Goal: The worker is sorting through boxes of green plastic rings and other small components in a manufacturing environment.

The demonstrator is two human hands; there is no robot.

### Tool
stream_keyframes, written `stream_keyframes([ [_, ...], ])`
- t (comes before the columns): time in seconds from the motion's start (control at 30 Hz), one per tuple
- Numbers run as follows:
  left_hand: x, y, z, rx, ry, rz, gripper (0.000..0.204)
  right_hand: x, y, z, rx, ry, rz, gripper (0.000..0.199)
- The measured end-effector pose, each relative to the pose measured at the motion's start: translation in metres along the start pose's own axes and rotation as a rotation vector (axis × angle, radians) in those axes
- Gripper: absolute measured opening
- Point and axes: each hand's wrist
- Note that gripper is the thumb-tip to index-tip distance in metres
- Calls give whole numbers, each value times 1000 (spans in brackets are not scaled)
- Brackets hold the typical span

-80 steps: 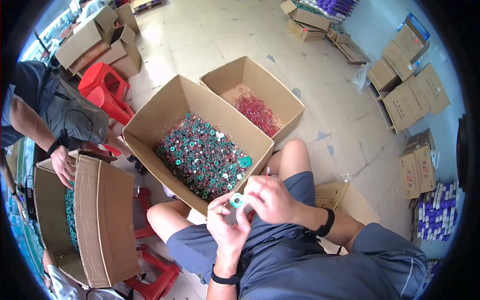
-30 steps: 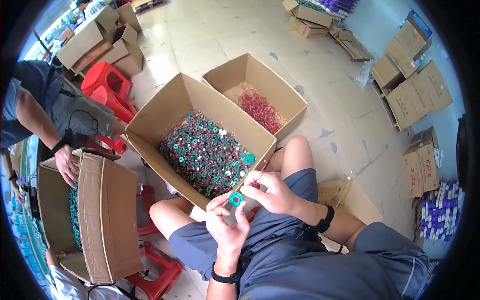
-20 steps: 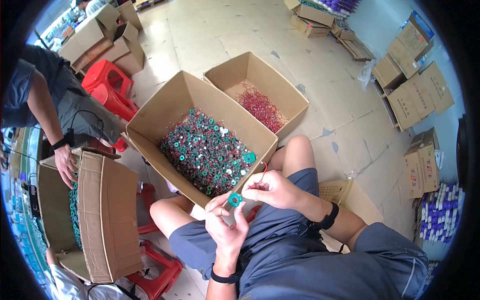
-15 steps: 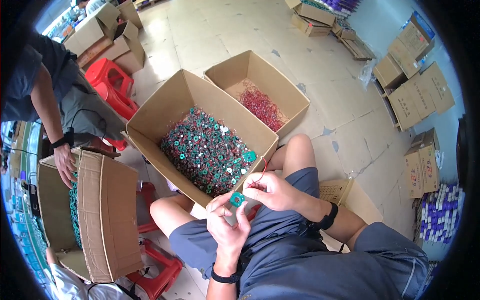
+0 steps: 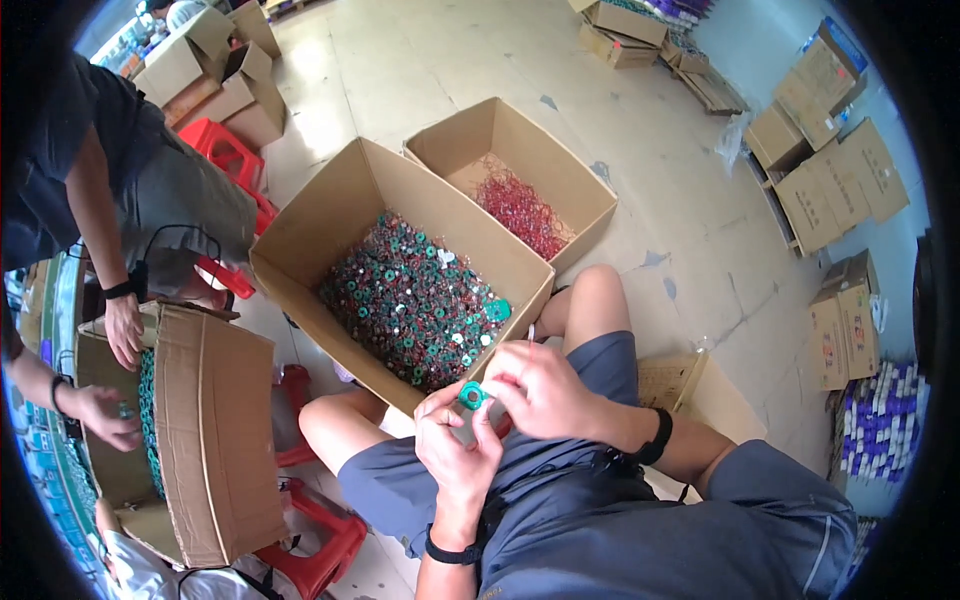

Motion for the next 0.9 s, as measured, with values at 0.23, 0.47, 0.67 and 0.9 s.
stream_keyframes([
  [0.23, 0, 4, 3, -10, -1, 26, 40, 4, 3, 1, 48, -39, -33, 12],
  [0.47, 4, 4, 8, 22, -74, 59, 37, 4, -1, -5, -43, 69, -45, 9],
  [0.67, 3, 4, 15, -86, -187, 170, 38, 17, 9, 2, -106, -113, 65, 10],
  [0.9, -8, 13, 18, -175, -113, 18, 36, -13, -23, -126, 549, -549, -77, 12],
])
Point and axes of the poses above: each hand's wrist, its own y-axis away from the middle knuckle, its own x-axis out of the palm, z = x × y, and after that the axes turned 3 degrees about -y, right-handed
